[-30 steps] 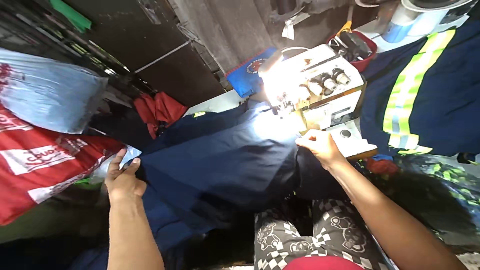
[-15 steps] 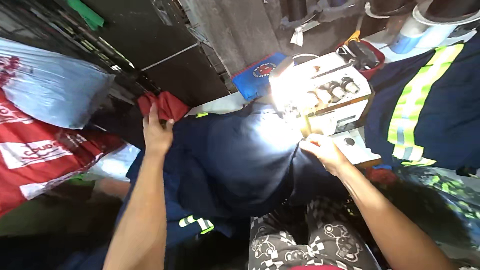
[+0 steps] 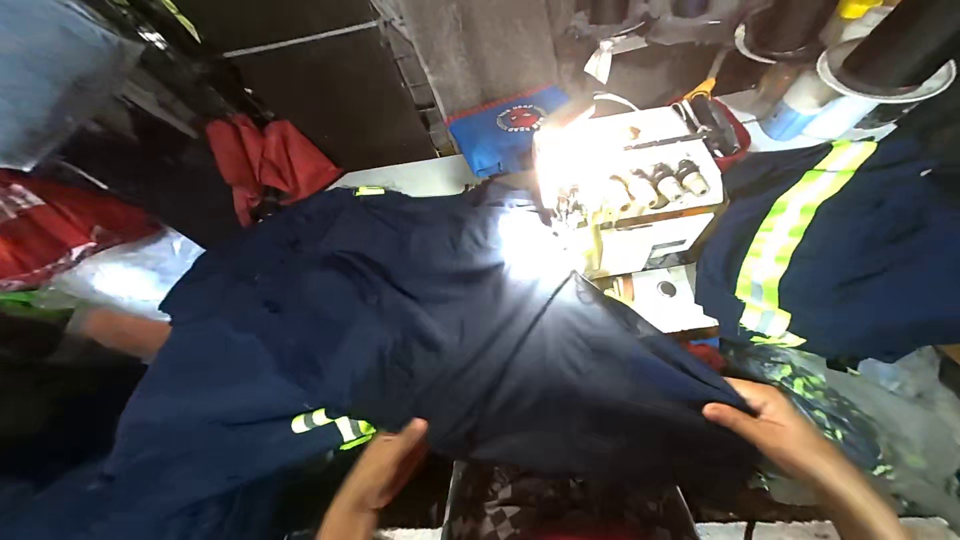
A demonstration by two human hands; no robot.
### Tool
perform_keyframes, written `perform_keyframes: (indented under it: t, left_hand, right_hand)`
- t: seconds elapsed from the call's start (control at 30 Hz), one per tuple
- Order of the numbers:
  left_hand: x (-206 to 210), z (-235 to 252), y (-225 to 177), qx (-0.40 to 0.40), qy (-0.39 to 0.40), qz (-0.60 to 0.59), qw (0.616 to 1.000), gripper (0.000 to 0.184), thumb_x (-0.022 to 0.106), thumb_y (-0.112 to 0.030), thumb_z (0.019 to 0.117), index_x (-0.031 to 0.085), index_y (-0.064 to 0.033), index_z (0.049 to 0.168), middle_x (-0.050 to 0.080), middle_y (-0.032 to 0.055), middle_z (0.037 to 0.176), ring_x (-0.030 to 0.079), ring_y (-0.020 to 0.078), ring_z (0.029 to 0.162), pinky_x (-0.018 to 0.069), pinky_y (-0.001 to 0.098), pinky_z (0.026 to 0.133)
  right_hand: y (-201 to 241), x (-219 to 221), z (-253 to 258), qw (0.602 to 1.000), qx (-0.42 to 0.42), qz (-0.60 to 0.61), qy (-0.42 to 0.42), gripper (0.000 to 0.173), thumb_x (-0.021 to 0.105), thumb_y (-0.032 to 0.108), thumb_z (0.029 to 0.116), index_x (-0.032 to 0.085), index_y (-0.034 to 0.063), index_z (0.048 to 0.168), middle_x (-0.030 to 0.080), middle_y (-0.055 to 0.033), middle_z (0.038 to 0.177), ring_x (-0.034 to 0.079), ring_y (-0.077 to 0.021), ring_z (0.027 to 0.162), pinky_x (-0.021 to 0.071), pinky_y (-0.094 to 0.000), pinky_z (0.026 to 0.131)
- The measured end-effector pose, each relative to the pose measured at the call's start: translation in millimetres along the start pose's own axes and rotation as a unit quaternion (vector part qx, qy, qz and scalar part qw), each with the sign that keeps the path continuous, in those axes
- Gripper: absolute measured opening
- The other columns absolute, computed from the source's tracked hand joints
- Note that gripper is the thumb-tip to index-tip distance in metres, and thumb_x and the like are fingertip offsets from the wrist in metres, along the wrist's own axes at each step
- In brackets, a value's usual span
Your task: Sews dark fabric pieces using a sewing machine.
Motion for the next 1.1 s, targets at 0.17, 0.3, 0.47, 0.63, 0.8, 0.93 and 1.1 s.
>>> perform_keyframes:
  t: [0.17, 0.3, 0.47, 0.63, 0.8, 0.93, 1.1]
  left_hand:
    - [-11.2, 39.1, -30.8, 0.079, -0.110, 0.003, 0.991, 0.029, 0.054, -0.016, 0.1048, 0.050, -0.0036, 0.131, 0.071, -0.0003, 0.105, 0.070, 0.0078, 0.095, 0.0611, 0.0301, 0.084]
    - [0.4, 49.2, -25.6, 0.061, -0.128, -0.090, 0.986, 0.029, 0.035, -0.024, 0.1114, 0.053, -0.0075, 0.128, 0.073, 0.0006, 0.105, 0.072, 0.0108, 0.097, 0.0617, 0.0336, 0.087]
    - [33.8, 36.3, -27.8, 0.146, -0.062, -0.143, 0.977, 0.060, 0.064, -0.037, 0.0962, 0.035, -0.0128, 0.142, 0.068, -0.0007, 0.118, 0.069, 0.0115, 0.107, 0.0606, 0.0365, 0.090]
    - [50.2, 41.3, -27.2, 0.188, -0.166, 0.014, 0.968, 0.093, 0.084, 0.012, 0.0583, 0.038, 0.0052, 0.139, 0.065, 0.0102, 0.116, 0.069, 0.0095, 0.102, 0.0614, 0.0288, 0.086]
    - [31.8, 48.9, -17.8, 0.153, -0.161, 0.066, 0.973, 0.076, 0.077, 0.009, 0.0728, 0.042, 0.0053, 0.140, 0.064, 0.0119, 0.121, 0.067, 0.0088, 0.106, 0.0594, 0.0271, 0.089]
    - [28.8, 49.2, -18.6, 0.146, -0.146, 0.074, 0.976, 0.064, 0.068, 0.011, 0.0840, 0.042, 0.0042, 0.142, 0.063, 0.0121, 0.124, 0.066, 0.0096, 0.106, 0.0594, 0.0280, 0.087]
    - [28.5, 41.9, -20.7, 0.142, -0.090, 0.078, 0.983, 0.057, 0.060, 0.006, 0.0909, 0.039, 0.0036, 0.144, 0.062, 0.0102, 0.126, 0.066, 0.0090, 0.109, 0.0589, 0.0292, 0.090]
  right_hand:
    - [-52.9, 20.6, 10.4, 0.947, 0.152, -0.280, 0.039, 0.029, 0.071, 0.023, 0.0959, 0.073, -0.0035, 0.106, 0.072, -0.0244, 0.104, 0.069, -0.0406, 0.104, 0.0484, -0.0623, 0.097]
    - [1.1, 36.2, 37.9, 0.928, 0.016, -0.345, -0.141, 0.030, 0.070, 0.027, 0.0961, 0.073, -0.0023, 0.100, 0.070, -0.0264, 0.098, 0.068, -0.0480, 0.096, 0.0496, -0.0690, 0.086]
    - [84.2, 89.2, 99.1, 0.920, -0.173, -0.260, -0.235, 0.045, 0.074, 0.042, 0.0882, 0.073, 0.0025, 0.109, 0.073, -0.0159, 0.100, 0.070, -0.0359, 0.094, 0.0538, -0.0571, 0.082]
    - [103.9, 118.4, 112.3, 0.932, -0.198, -0.134, -0.272, 0.014, 0.073, 0.014, 0.0876, 0.078, 0.0018, 0.092, 0.074, -0.0125, 0.089, 0.071, -0.0260, 0.086, 0.0574, -0.0411, 0.080]
    - [85.7, 119.9, 125.5, 0.974, -0.120, 0.075, -0.178, 0.013, 0.072, 0.018, 0.0908, 0.075, 0.0051, 0.087, 0.070, 0.0011, 0.081, 0.062, 0.0008, 0.073, 0.0524, -0.0201, 0.071]
    - [52.6, 106.9, 137.2, 0.987, -0.005, 0.053, -0.148, 0.025, 0.078, 0.019, 0.0860, 0.072, 0.0001, 0.100, 0.070, -0.0075, 0.090, 0.065, -0.0121, 0.081, 0.0554, -0.0342, 0.077]
    - [62.5, 97.3, 159.0, 0.998, 0.052, 0.003, 0.028, 0.024, 0.078, 0.021, 0.0889, 0.066, 0.0001, 0.085, 0.056, -0.0025, 0.077, 0.049, -0.0102, 0.071, 0.0450, -0.0331, 0.072]
Point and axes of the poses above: each hand's wrist, its own z-axis towards the middle knuckle, its own x-axis out of the palm, y = z × x, the point moved 4 cm from there along z, towards the middle knuckle
